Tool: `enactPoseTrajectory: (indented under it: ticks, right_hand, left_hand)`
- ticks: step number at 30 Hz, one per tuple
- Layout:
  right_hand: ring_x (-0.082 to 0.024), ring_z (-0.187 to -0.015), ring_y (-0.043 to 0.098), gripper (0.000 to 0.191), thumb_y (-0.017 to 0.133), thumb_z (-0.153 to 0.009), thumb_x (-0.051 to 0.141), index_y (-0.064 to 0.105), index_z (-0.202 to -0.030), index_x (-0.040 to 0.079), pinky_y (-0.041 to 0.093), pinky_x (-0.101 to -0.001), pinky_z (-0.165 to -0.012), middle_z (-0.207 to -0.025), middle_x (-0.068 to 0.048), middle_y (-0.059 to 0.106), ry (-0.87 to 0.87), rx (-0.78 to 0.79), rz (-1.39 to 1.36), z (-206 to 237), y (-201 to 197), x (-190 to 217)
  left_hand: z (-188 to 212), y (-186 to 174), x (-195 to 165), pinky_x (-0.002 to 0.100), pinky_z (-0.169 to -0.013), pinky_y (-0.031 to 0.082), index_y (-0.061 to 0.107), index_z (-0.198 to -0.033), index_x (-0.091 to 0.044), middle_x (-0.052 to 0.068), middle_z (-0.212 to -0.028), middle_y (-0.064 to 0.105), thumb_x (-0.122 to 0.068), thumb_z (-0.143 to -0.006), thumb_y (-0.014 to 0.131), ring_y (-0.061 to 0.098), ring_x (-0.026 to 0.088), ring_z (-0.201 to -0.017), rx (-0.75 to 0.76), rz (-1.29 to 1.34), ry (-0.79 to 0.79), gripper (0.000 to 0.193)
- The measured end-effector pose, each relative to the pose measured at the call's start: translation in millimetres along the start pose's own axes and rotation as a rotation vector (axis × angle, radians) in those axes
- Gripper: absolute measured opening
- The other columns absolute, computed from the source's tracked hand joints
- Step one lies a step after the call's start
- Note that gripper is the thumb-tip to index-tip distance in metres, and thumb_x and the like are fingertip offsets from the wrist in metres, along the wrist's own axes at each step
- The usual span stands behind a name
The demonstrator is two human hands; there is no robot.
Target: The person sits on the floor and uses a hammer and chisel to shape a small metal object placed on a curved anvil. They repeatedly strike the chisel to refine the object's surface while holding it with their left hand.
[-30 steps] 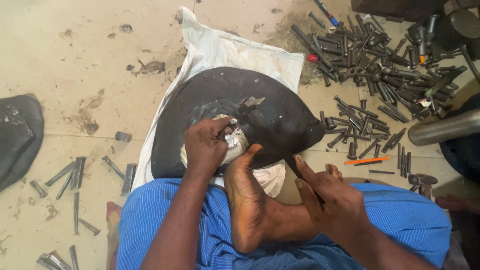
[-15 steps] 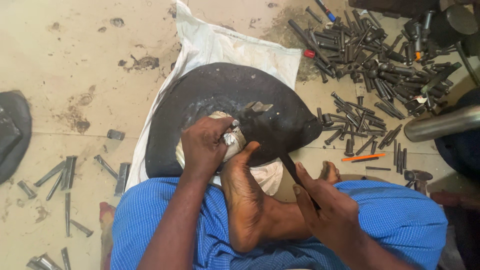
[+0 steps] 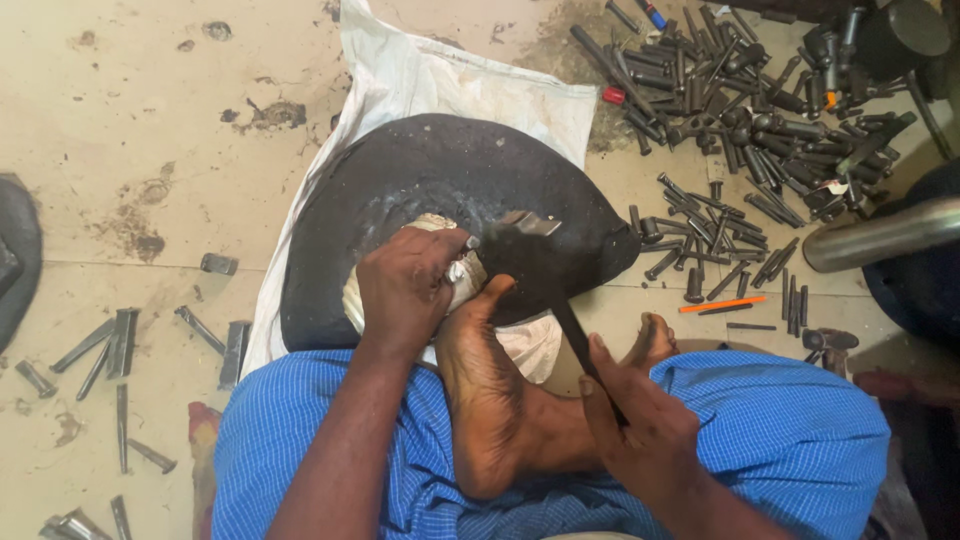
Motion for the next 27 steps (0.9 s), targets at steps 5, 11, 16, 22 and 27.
enactPoseTrajectory:
  ticks: [5,11,16,22,27]
  right_hand:
    - [-0.012,-0.058,0.065,0.040,0.074,-0.089,0.006,0.068,-0.128,0.004,0.053,-0.0284,-0.054,-0.079,-0.008,0.070,-0.007,-0.056,0.063,10,6,-5]
    - [-0.015,-0.054,0.066,0.040,0.078,-0.086,0.004,0.071,-0.125,0.003,0.053,-0.0287,-0.052,-0.073,-0.008,0.071,0.065,-0.041,0.030,23,18,-14]
    - [-0.015,-0.070,0.073,0.041,0.074,-0.088,0.003,0.067,-0.129,0.002,0.057,-0.0271,-0.061,-0.088,-0.011,0.074,0.032,-0.089,-0.049,30,24,-17]
    - [-0.012,-0.066,0.068,0.041,0.074,-0.089,0.003,0.068,-0.130,0.003,0.055,-0.0260,-0.061,-0.083,-0.010,0.073,0.103,-0.101,-0.084,35,26,-19]
    - [-0.005,-0.068,0.066,0.044,0.067,-0.094,0.001,0.062,-0.138,0.003,0.054,-0.0220,-0.058,-0.084,-0.004,0.072,0.229,-0.116,-0.267,35,20,-21]
  left_hand:
    - [0,-3,-4,0.039,-0.067,0.055,0.075,-0.099,-0.015,0.002,-0.085,0.074,0.001,-0.067,0.074,0.071,0.023,-0.084,0.051,-0.058,0.029,0.036]
    - [0,-2,-10,0.035,-0.070,0.057,0.074,-0.103,-0.013,0.000,-0.098,0.076,-0.001,-0.069,0.072,0.072,0.021,-0.090,0.038,-0.133,0.117,0.036]
    - [-1,-3,-12,0.035,-0.068,0.056,0.074,-0.103,-0.013,-0.001,-0.097,0.076,-0.008,-0.077,0.073,0.072,0.020,-0.090,0.052,-0.167,0.135,0.026]
    - [1,-6,-12,0.035,-0.069,0.057,0.074,-0.102,-0.011,0.002,-0.099,0.076,-0.002,-0.077,0.070,0.072,0.022,-0.090,0.067,-0.163,0.171,0.027]
    - [-6,-17,8,0.030,-0.077,0.061,0.075,-0.105,-0.009,0.005,-0.100,0.076,0.006,-0.089,0.067,0.074,0.015,-0.088,-0.223,0.234,-0.384,0.024]
Point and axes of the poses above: each hand's wrist, its own z-axis away from the middle knuckle, its own y-axis out of the palm, x = y × z, the point moved 1 cm from there along -z, towards the middle knuckle
